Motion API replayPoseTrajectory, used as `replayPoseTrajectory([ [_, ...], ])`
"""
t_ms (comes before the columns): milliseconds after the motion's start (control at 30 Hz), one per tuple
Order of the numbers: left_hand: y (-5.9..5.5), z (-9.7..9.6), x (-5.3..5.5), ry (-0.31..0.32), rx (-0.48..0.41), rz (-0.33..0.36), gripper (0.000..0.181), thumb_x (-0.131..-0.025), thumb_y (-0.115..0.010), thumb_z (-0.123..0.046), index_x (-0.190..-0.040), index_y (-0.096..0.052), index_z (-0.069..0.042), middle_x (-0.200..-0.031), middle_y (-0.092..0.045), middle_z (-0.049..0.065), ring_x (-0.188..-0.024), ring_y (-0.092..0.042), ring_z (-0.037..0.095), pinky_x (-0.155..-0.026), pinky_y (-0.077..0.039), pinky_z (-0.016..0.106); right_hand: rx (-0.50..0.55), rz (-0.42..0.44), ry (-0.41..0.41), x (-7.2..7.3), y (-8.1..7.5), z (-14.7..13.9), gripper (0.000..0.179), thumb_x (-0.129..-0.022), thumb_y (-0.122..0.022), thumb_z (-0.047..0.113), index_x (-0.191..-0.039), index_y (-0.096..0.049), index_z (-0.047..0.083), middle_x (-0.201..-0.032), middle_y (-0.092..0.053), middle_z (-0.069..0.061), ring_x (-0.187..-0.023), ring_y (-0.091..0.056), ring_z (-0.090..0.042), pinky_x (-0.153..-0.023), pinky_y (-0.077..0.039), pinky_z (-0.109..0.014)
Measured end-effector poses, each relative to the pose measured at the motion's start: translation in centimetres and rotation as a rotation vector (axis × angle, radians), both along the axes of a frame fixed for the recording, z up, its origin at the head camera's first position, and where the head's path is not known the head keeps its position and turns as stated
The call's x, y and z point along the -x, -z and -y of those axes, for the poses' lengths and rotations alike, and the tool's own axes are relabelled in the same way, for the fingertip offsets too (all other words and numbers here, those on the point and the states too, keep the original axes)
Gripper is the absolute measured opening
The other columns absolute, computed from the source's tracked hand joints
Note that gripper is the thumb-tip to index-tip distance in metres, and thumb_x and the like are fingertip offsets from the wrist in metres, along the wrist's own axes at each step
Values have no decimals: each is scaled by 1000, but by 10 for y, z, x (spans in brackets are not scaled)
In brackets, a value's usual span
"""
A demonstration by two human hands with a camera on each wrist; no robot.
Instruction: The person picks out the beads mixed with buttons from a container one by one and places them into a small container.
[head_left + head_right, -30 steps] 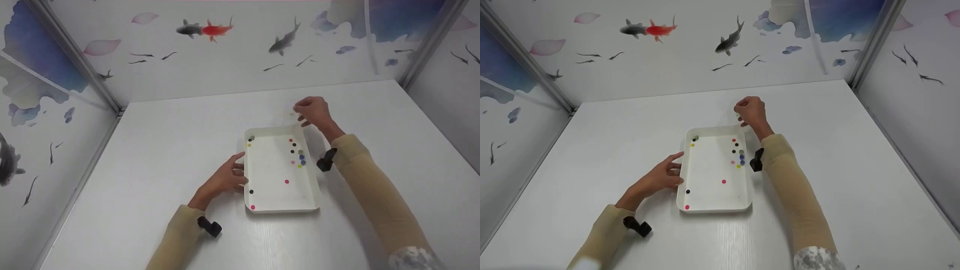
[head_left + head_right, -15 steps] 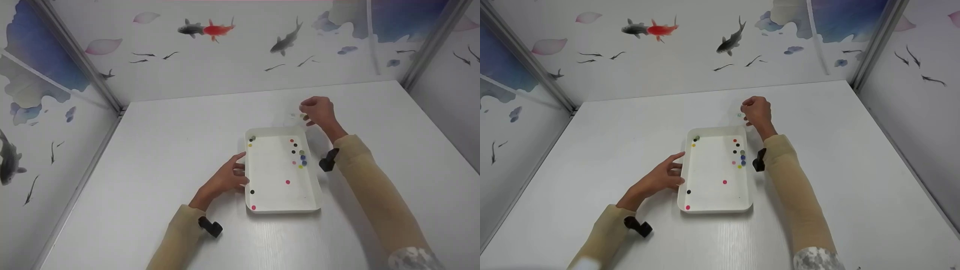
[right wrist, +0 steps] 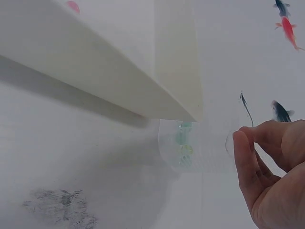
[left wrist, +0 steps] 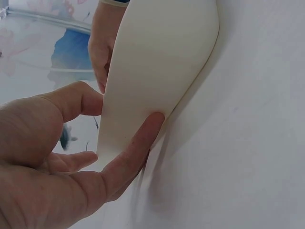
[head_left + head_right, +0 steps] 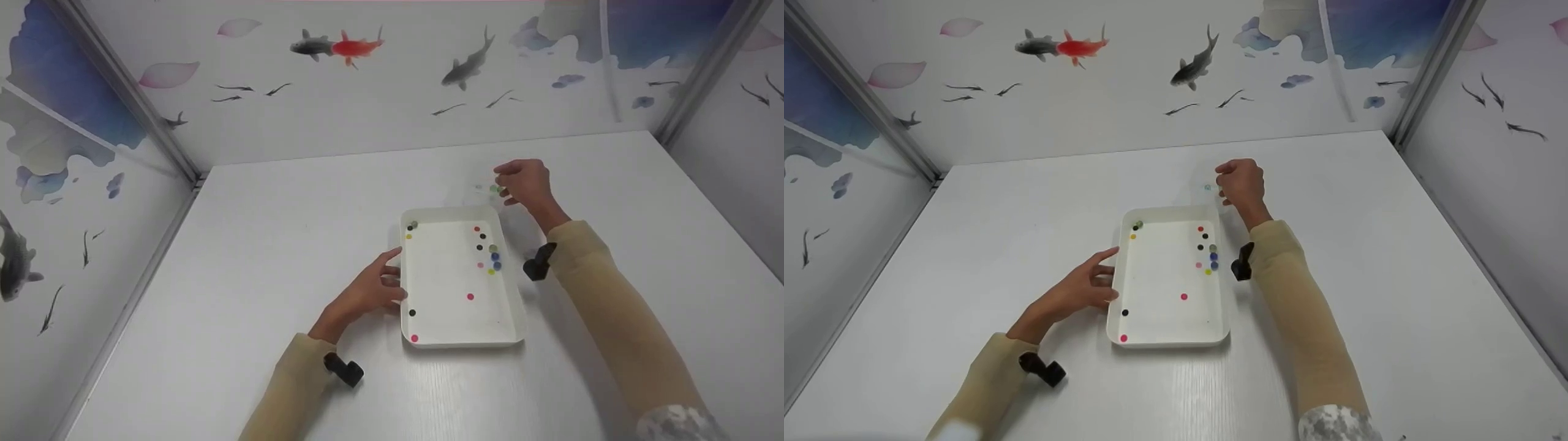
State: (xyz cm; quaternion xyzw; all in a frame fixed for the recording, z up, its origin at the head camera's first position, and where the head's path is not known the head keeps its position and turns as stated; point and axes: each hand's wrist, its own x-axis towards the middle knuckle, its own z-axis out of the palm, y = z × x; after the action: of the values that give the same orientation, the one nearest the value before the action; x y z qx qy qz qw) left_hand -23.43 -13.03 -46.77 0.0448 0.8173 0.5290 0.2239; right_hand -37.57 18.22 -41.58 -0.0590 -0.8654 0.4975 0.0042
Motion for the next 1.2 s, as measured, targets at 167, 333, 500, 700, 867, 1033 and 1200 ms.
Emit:
replayPoseTrajectory([
  [167,-1,0,-1,-4,-25,27,90,-85,-69,-2,-159,-24,-26,-148,-49,16,-129,-58,30,-94,-59,41,2,-45,-11,-2,-1,2,30,-98,-58,13,-124,-68,1,-119,-68,-21,-65,-64,-6,-56,-56,-18],
  [333,-3,0,-2,-2,-41,36,90,-85,-68,-2,-160,-23,-25,-147,-49,17,-127,-59,30,-91,-59,41,-4,-58,-15,-3,-2,6,29,-98,-58,14,-124,-68,2,-118,-68,-21,-65,-63,-5,-57,-56,-17],
  [500,-4,0,-2,5,-45,32,90,-86,-68,-2,-160,-23,-26,-148,-48,17,-129,-59,31,-92,-59,42,8,-79,-26,-7,-4,13,29,-99,-58,16,-123,-68,2,-117,-68,-21,-67,-64,-6,-58,-56,-18],
  [700,-5,0,-3,5,-38,31,91,-86,-68,-1,-161,-23,-27,-149,-48,17,-127,-59,30,-91,-60,41,24,-91,-35,-11,-4,25,28,-100,-58,18,-121,-69,4,-115,-69,-20,-69,-64,-9,-59,-56,-18],
  [867,-3,-2,-3,-11,-39,34,92,-85,-69,-1,-160,-24,-27,-149,-48,17,-128,-59,31,-91,-60,42,44,-86,-78,-13,-5,36,27,-100,-59,19,-120,-70,5,-115,-69,-20,-70,-67,-12,-60,-58,-20],
  [1033,-1,-1,-2,-12,-26,25,93,-84,-70,-2,-160,-24,-28,-149,-49,17,-129,-59,32,-91,-60,42,64,-60,-121,-16,-7,47,28,-98,-62,20,-121,-69,5,-117,-69,-17,-70,-67,-12,-59,-58,-21],
  [1200,0,-1,0,-10,-14,18,92,-85,-71,-2,-160,-24,-29,-148,-50,17,-128,-60,31,-93,-59,42,87,-68,-147,-19,-8,55,29,-97,-64,20,-121,-70,4,-119,-70,-16,-65,-65,-8,-56,-57,-21],
])
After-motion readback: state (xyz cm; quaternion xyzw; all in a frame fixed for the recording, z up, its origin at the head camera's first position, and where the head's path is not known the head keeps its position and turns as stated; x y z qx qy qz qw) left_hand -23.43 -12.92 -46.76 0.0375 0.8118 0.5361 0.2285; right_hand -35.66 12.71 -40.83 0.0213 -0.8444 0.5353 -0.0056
